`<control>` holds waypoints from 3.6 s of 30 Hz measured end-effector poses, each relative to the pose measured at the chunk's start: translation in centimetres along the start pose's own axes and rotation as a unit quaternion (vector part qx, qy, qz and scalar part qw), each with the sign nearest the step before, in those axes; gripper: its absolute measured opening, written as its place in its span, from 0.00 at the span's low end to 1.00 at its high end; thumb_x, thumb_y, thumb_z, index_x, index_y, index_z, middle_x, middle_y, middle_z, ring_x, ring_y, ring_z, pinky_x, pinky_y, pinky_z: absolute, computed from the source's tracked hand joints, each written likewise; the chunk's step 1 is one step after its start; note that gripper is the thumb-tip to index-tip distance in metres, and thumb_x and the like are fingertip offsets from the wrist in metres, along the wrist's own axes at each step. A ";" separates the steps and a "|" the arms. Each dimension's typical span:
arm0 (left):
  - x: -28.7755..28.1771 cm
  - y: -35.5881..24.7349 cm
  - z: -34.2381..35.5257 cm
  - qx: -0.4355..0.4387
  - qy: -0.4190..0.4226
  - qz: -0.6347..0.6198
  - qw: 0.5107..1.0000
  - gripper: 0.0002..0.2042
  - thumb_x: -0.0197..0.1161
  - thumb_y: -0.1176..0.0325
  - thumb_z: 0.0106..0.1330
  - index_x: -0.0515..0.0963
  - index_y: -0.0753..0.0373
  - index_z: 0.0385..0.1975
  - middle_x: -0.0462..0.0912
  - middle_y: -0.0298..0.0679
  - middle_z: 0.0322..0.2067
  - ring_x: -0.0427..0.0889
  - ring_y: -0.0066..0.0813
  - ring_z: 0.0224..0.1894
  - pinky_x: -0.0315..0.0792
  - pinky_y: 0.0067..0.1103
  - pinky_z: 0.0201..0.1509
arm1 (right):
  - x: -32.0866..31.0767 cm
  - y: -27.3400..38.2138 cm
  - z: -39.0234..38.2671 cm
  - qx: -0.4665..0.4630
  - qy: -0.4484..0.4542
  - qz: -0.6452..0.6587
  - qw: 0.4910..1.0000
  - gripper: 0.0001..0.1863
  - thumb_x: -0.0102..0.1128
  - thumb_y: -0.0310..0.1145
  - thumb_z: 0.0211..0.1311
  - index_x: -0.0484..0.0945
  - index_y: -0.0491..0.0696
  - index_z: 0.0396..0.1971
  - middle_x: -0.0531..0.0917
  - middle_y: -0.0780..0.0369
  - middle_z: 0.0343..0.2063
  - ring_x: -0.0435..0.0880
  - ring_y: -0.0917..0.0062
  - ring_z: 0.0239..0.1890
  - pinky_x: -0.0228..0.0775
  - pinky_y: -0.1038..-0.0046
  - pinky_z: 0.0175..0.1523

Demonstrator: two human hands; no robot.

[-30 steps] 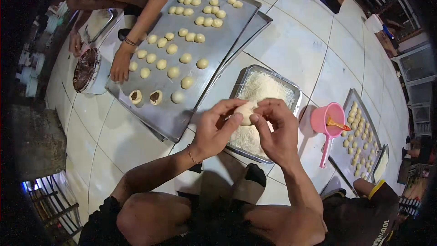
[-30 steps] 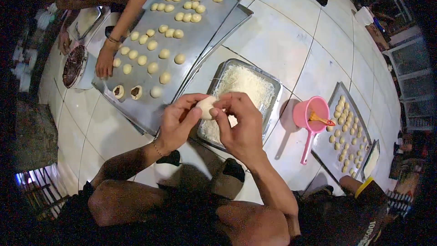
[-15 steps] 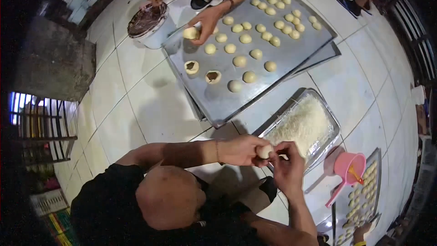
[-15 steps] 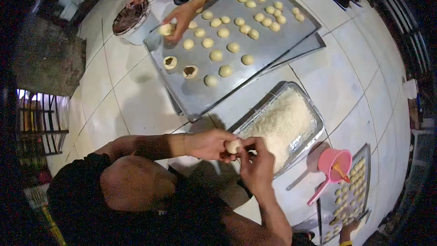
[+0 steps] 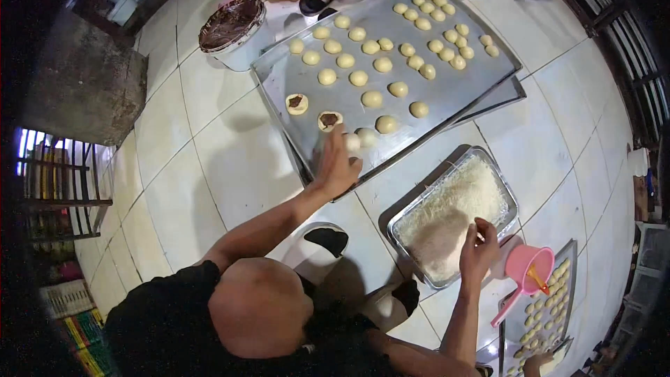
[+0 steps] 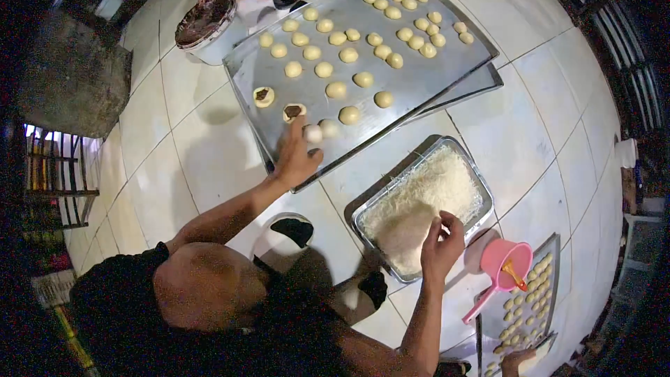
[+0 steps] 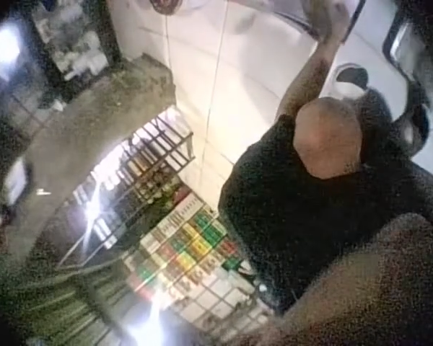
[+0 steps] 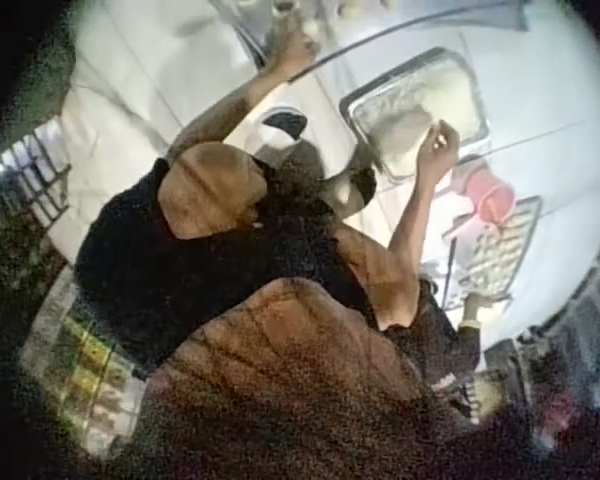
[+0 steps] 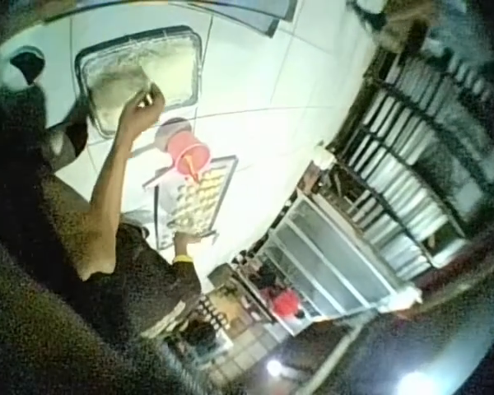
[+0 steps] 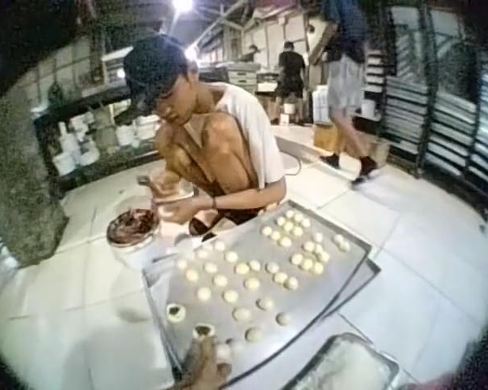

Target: Shaping and preparing small pastries or bread rolls on a large baking tray.

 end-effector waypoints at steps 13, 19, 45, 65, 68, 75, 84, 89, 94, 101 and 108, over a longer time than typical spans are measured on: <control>-1.3 7.9 6.8 -0.021 0.169 -0.044 0.984 0.17 0.56 0.75 0.61 0.69 0.65 0.51 0.74 0.48 0.52 0.77 0.44 0.46 0.72 0.30 0.50 | -0.5 -4.5 -0.6 0.093 0.015 -0.026 0.995 0.15 0.57 0.21 0.51 0.76 0.42 0.42 0.78 0.60 0.25 0.74 0.73 0.25 0.70 0.74 0.34; -0.1 -0.4 6.0 -0.221 0.099 -0.608 0.757 0.12 0.52 0.72 0.68 0.71 0.63 0.50 0.77 0.46 0.51 0.78 0.38 0.50 0.73 0.26 0.55 | -3.2 -4.7 -0.5 0.104 -0.043 0.029 0.993 0.14 0.57 0.22 0.52 0.77 0.41 0.41 0.79 0.60 0.23 0.76 0.77 0.25 0.70 0.78 0.32; 10.7 -19.8 -4.9 -0.290 0.438 -0.543 0.655 0.17 0.51 0.76 0.69 0.68 0.66 0.58 0.78 0.43 0.44 0.78 0.21 0.42 0.76 0.16 0.46 | -4.4 6.4 1.8 -0.024 -0.113 0.092 0.989 0.12 0.62 0.20 0.52 0.81 0.41 0.39 0.81 0.59 0.33 0.78 0.73 0.31 0.70 0.77 0.36; 3.4 -22.2 -0.8 0.001 0.324 -0.436 0.840 0.32 0.51 0.83 0.59 0.55 0.66 0.67 0.82 0.46 0.43 0.82 0.36 0.39 0.75 0.22 0.39 | -3.5 10.1 1.2 -0.073 -0.020 0.107 0.991 0.09 0.65 0.18 0.50 0.80 0.41 0.33 0.77 0.58 0.38 0.76 0.75 0.30 0.72 0.77 0.36; 3.6 -21.4 -1.2 -0.025 0.327 -0.447 0.832 0.30 0.52 0.83 0.60 0.57 0.67 0.65 0.81 0.46 0.42 0.82 0.36 0.44 0.75 0.21 0.44 | -3.3 9.3 0.9 -0.017 -0.020 0.140 0.990 0.07 0.63 0.18 0.53 0.80 0.41 0.33 0.78 0.58 0.35 0.75 0.76 0.29 0.72 0.78 0.35; 1.4 -23.5 -1.0 0.005 0.273 -0.546 0.792 0.22 0.55 0.81 0.62 0.67 0.67 0.58 0.80 0.45 0.45 0.79 0.33 0.51 0.74 0.19 0.49 | -3.5 9.1 0.9 0.020 -0.015 0.176 0.984 0.03 0.59 0.19 0.58 0.79 0.39 0.33 0.77 0.58 0.37 0.74 0.78 0.31 0.72 0.79 0.37; 2.4 -22.4 -1.9 -0.089 0.354 -0.574 0.733 0.19 0.58 0.77 0.62 0.69 0.66 0.54 0.77 0.40 0.46 0.79 0.25 0.44 0.73 0.17 0.44 | -2.6 9.0 0.7 0.064 0.038 0.296 0.952 0.07 0.58 0.21 0.60 0.77 0.38 0.39 0.78 0.58 0.38 0.75 0.78 0.34 0.72 0.79 0.39; 1.8 -22.1 -2.1 -0.089 0.305 -0.582 0.749 0.17 0.59 0.75 0.62 0.70 0.66 0.51 0.76 0.38 0.43 0.76 0.20 0.37 0.71 0.15 0.40 | -3.0 9.8 0.8 0.048 0.022 0.303 0.952 0.09 0.58 0.22 0.60 0.78 0.38 0.40 0.78 0.58 0.38 0.75 0.77 0.37 0.72 0.81 0.40; 2.3 -21.4 -2.6 -0.101 0.368 -0.527 0.759 0.15 0.55 0.77 0.65 0.69 0.67 0.52 0.75 0.37 0.41 0.74 0.18 0.33 0.72 0.14 0.38 | -3.2 8.7 0.7 0.089 0.030 0.251 0.964 0.09 0.56 0.20 0.59 0.78 0.38 0.39 0.78 0.57 0.40 0.76 0.76 0.39 0.71 0.81 0.40; 2.4 -22.1 -3.2 -0.152 0.395 -0.578 0.698 0.12 0.52 0.72 0.69 0.70 0.67 0.50 0.76 0.39 0.41 0.75 0.21 0.32 0.72 0.15 0.35 | -2.5 9.0 0.3 0.075 0.047 0.344 0.935 0.10 0.57 0.19 0.58 0.78 0.38 0.41 0.79 0.55 0.42 0.78 0.74 0.34 0.75 0.78 0.39; 3.1 -18.6 -7.7 -0.379 0.486 -0.686 0.387 0.15 0.52 0.70 0.69 0.68 0.65 0.54 0.77 0.42 0.41 0.77 0.25 0.33 0.72 0.17 0.34 | 0.5 13.3 -1.3 -0.038 0.112 0.219 0.968 0.11 0.57 0.20 0.59 0.77 0.38 0.42 0.81 0.58 0.37 0.79 0.74 0.34 0.73 0.76 0.42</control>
Point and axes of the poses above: each hand's wrist, its own z-axis towards the middle knuckle, its own x-axis out of the palm, y = z × x, the point moved 10 cm from there along z, towards the middle knuckle
